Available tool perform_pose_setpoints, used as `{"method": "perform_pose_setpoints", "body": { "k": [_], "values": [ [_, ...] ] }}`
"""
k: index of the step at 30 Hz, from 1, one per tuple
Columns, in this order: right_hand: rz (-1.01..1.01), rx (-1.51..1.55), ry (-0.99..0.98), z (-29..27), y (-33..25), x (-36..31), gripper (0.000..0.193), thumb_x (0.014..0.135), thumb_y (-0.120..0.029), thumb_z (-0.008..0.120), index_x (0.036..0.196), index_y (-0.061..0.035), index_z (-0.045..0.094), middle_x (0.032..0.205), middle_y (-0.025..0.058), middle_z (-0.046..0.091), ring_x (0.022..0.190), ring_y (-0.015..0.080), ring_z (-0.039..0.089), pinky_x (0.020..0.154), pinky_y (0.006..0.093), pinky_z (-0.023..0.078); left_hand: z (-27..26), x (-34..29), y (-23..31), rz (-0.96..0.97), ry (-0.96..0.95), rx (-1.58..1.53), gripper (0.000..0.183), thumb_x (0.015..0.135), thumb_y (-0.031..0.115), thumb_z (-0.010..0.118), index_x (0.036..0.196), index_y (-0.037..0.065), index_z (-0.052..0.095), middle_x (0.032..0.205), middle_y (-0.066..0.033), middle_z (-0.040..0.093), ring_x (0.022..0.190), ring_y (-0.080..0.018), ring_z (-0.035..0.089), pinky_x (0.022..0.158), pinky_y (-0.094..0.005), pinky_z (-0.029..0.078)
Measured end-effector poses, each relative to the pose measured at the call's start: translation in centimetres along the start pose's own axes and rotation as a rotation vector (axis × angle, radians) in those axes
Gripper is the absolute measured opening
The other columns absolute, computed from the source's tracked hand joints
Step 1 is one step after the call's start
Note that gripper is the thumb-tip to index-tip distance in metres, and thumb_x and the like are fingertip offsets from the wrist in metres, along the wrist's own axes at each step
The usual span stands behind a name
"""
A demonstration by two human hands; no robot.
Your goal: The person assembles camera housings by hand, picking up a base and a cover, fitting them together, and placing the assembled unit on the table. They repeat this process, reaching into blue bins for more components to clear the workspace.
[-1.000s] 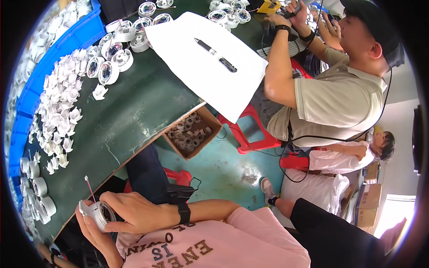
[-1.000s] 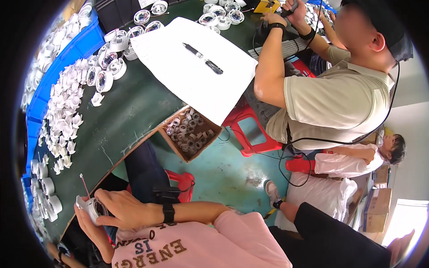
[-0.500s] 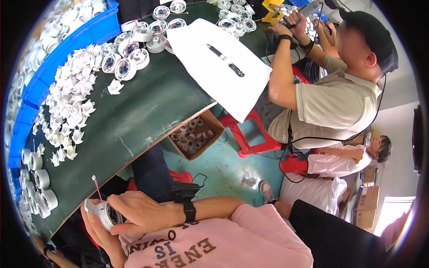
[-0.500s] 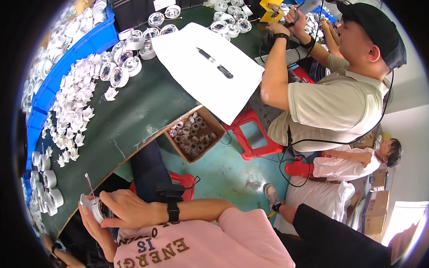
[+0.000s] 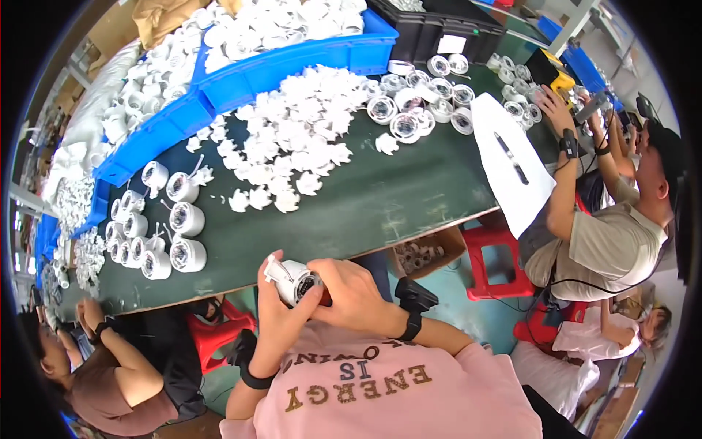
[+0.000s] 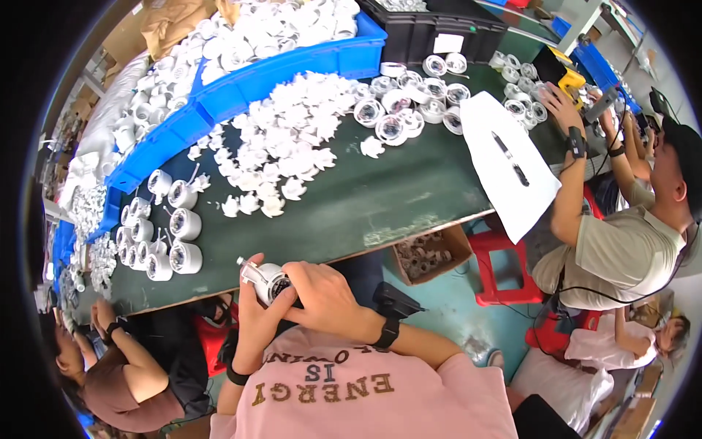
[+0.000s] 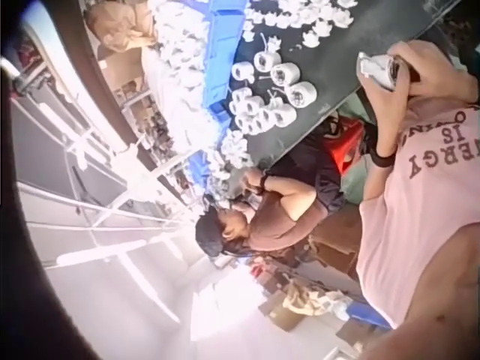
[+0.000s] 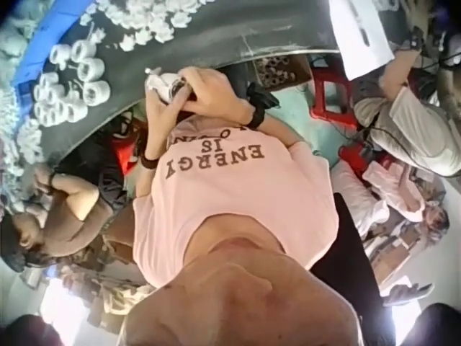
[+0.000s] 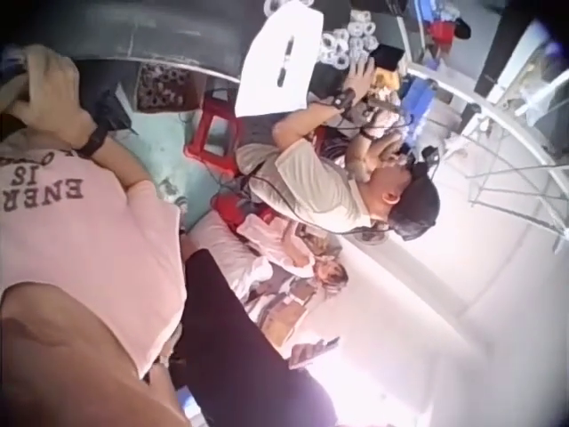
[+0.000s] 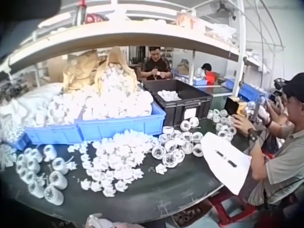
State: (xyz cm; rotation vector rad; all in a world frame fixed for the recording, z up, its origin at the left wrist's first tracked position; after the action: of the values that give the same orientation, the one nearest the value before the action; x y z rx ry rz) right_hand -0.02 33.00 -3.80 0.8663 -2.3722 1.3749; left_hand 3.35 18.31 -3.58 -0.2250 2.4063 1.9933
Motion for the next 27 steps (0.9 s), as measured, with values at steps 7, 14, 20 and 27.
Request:
{"method": "perform_pose_setpoints", "body": {
  "k": [7, 14, 20, 27],
  "values": [
    [0.001, -0.389, 0.168, -6.1, 6.7, 7.4, 0.041, 0.073, -0.008, 0.072, 0.111, -0.0032, 0.058, 0.100, 0.0138, 0.059, 0.086, 0.0301, 0.060, 0.073, 0.0388, 0.049, -9.8, 1.0, -2.0, -0.031, 0.206, -0.305, 0.033, 0.085, 0.006, 0.063, 0.115, 0.001, 0.050, 0.095, -0.0024, 0.059, 0.083, -0.0081, 0.055, 0.075, -0.0229, 0.046],
    [0.037, -0.894, 0.078, -10.4, 16.9, 10.3, 0.044, 0.077, -0.011, 0.070, 0.118, -0.0087, 0.055, 0.114, 0.0198, 0.052, 0.098, 0.0380, 0.052, 0.083, 0.0429, 0.045, -16.6, 3.8, -4.6, 0.171, 0.323, 0.156, 0.032, 0.093, 0.012, 0.056, 0.118, -0.008, 0.053, 0.093, -0.0025, 0.057, 0.082, -0.0068, 0.048, 0.072, -0.0216, 0.042],
    [0.078, -0.941, 0.144, -8.3, 13.3, 8.0, 0.034, 0.082, -0.009, 0.062, 0.113, -0.0004, 0.053, 0.106, 0.0201, 0.051, 0.094, 0.0379, 0.053, 0.081, 0.0437, 0.045, -20.9, 6.0, -6.8, 0.194, 0.427, 0.293, 0.029, 0.094, 0.018, 0.058, 0.109, -0.007, 0.061, 0.093, -0.0085, 0.063, 0.083, -0.0132, 0.054, 0.078, -0.0268, 0.044],
    [0.056, -0.458, 0.189, -7.4, 11.1, 8.5, 0.038, 0.092, -0.007, 0.045, 0.129, -0.0007, 0.050, 0.116, 0.0202, 0.050, 0.107, 0.0334, 0.052, 0.093, 0.0366, 0.040, -17.9, 5.1, -4.8, 0.488, 0.785, 0.576, 0.019, 0.091, 0.008, 0.058, 0.106, -0.003, 0.056, 0.102, -0.0134, 0.058, 0.081, -0.0191, 0.053, 0.071, -0.0314, 0.043]
  ]
}}
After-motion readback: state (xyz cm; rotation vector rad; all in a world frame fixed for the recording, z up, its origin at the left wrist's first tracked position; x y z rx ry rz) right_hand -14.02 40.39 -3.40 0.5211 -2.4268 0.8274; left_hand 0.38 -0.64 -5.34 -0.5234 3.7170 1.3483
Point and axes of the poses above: each hand's wrist, its own x-axis towards the middle knuckle, its own z-axis out of the palm, y = z × x, the point moved 2 cm from there along x, towards the middle knuckle
